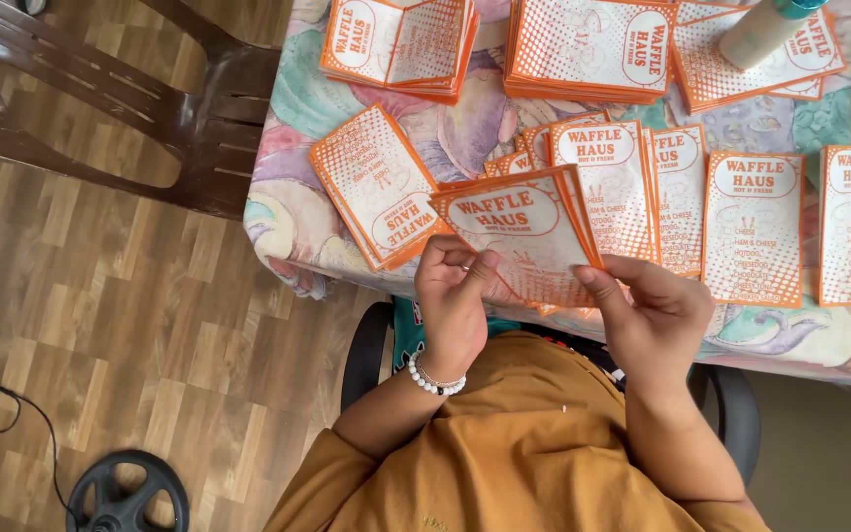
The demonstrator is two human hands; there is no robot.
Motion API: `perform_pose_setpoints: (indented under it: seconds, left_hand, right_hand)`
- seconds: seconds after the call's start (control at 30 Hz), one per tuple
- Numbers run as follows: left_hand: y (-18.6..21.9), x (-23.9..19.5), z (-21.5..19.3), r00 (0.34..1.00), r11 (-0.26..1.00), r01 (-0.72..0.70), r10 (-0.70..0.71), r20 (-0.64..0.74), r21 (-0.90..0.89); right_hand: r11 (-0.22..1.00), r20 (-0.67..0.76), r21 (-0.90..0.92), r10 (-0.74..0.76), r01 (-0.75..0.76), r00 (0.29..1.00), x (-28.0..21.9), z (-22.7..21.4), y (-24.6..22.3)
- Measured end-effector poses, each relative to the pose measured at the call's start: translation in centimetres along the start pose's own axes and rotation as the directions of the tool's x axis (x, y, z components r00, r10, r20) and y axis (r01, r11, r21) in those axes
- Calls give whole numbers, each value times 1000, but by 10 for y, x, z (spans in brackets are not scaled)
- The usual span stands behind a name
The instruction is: Folding and stacking printed paper bags at a table in a repetitive manner.
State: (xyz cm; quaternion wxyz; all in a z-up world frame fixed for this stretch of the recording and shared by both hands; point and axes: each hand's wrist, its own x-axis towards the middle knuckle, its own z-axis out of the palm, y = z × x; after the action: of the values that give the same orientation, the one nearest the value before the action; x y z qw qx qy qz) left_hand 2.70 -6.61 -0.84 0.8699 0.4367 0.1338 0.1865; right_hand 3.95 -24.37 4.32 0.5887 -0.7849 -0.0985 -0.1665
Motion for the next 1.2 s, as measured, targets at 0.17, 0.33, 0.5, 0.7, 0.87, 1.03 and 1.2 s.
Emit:
perform_pose_setpoints:
  seconds: [0.17, 0.33, 0.5, 0.7, 0.87, 1.03, 1.2]
  left_hand:
    - [3, 5, 8, 960, 954, -250, 266, -84, 163]
    - [10, 6, 12, 934, 908, -334, 355, -40, 253]
    - [16, 8, 10, 882, 797, -440, 471, 31, 413]
    - [21, 12, 11, 832, 723, -526, 546, 97, 448]
    - [31, 3, 18, 857, 801, -515, 468, 217, 306]
    - [26, 20, 22, 895, 788, -446, 383, 228, 425]
    - [4, 48, 42, 816, 579, -575, 349, 462, 578]
  right_hand:
    - [947, 1, 272, 177, -171, 984, 1, 4, 5]
    - [875, 33, 442, 202, -196, 979, -2, 4, 28]
    - [865, 30, 466, 194, -185, 981, -4, -2, 57]
    - [905, -79, 407, 172, -126, 982, 6, -3, 59]
    - [915, -252, 400, 172, -60, 952, 16, -6, 70]
    - [998, -550, 65, 21, 17, 835, 42, -53, 72]
    - [978, -601, 140, -39, 154, 798, 52, -106, 108]
